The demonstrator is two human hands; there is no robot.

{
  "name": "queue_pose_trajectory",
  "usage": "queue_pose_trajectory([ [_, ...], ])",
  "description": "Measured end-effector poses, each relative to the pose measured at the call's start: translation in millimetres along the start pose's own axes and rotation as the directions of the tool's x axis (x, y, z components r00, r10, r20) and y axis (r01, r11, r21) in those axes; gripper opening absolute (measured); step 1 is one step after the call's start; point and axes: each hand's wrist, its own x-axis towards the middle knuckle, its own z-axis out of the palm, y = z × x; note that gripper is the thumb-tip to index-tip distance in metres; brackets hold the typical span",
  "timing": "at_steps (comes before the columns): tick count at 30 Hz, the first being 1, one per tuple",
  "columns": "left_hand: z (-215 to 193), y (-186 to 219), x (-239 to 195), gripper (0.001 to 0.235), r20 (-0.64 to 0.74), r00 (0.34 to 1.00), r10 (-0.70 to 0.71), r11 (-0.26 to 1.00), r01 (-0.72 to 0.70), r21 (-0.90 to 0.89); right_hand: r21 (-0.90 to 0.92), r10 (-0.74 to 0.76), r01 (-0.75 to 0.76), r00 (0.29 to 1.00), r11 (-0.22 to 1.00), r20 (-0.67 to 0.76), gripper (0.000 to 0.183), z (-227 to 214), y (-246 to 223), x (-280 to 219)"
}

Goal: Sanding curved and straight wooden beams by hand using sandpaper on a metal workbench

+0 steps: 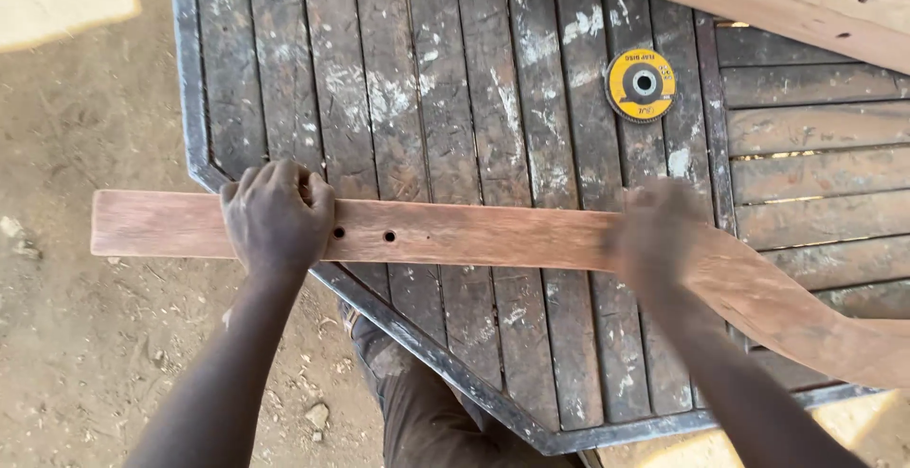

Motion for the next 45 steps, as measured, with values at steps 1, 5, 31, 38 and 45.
queue_pose_trajectory([
  [1, -1, 0, 2, 0.015, -0.008, 1.0, 0.0, 1.0, 0.0, -0.003, 0.191, 0.06, -0.069, 0.997, 0.979, 0.049, 0.02, -9, -63, 2],
  [5, 8, -8, 4, 0.017, 0.009, 1.0, 0.024, 1.0, -0.024, -0.004, 0.326, -0.263, 0.243, 0.965, 0.913, 0.016, 0.03, -22, -238, -1],
  [31, 20, -19, -4, 0.01, -0.072, 0.997, 0.034, 0.999, -0.037, -0.033, 0.438, -0.467, 0.381, 0.878, 0.814, 0.105, 0.036, 4, -249, 17],
  [38, 2, -6, 4, 0.019, 0.224, 0.968, -0.111, 0.985, 0.137, -0.103, 0.262, -0.005, -0.072, 0.96, 0.962, 0.281, 0.037, -16, -18, 42],
  [45, 11, -5, 3, 0.018, 0.078, 0.993, -0.092, 0.992, 0.098, -0.082, 0.297, 0.107, -0.219, 0.93, 0.93, 0.351, 0.035, -37, -150, 23],
])
